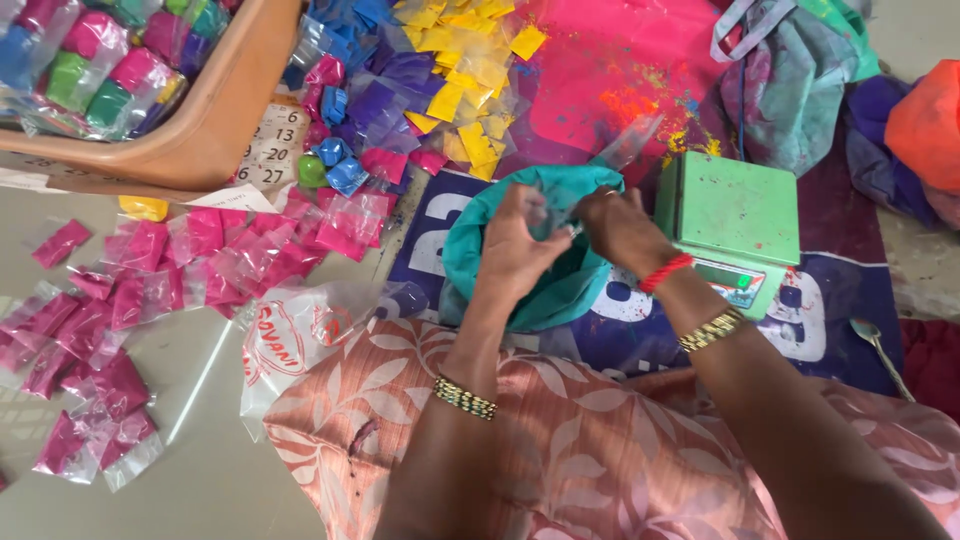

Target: Packaging and weighing colored powder into small plastic bags.

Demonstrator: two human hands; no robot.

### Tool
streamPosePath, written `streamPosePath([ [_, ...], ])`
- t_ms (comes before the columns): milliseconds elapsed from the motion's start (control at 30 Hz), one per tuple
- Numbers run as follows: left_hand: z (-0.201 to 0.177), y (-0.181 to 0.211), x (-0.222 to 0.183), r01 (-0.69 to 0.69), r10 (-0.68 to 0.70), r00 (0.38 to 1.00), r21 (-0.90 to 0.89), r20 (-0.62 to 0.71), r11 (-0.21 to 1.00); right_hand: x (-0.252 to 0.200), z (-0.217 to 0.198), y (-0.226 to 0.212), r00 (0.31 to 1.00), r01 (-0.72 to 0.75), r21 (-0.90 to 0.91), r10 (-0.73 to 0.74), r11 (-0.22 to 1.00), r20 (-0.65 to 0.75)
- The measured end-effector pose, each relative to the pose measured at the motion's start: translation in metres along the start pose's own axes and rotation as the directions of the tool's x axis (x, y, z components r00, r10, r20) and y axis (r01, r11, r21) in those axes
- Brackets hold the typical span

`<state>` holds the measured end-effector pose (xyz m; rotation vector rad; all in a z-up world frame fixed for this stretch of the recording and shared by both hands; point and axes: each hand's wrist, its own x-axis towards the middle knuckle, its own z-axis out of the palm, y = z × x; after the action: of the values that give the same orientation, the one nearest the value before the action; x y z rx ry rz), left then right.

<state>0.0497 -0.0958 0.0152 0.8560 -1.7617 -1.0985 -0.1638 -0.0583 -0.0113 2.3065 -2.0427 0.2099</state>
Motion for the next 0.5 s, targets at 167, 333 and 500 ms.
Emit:
streamPosePath([
  [167, -0.032, 0.007, 0.009, 0.08, -0.088, 0.993, -0.108, -0.074, 0.991, 0.019, 0.044, -0.008, 0.99, 0.124, -0.28, -0.102, 0.952, 0.092],
  [333, -0.038, 0.001, 0.01, 0.165, -0.179, 0.982, -0.218, -0.05, 0.962, 0.011, -0.019, -0.034, 0.946, 0.092, -0.253, -0.005, 0.963, 0.323],
  [500, -0.038, -0.002, 0.013, 0.169, -0.181, 0.983, -0.189, -0.045, 0.967, -0.018, -0.053, -0.049, 0.986, -0.006, 0.383, 0.069, 0.924, -0.153],
])
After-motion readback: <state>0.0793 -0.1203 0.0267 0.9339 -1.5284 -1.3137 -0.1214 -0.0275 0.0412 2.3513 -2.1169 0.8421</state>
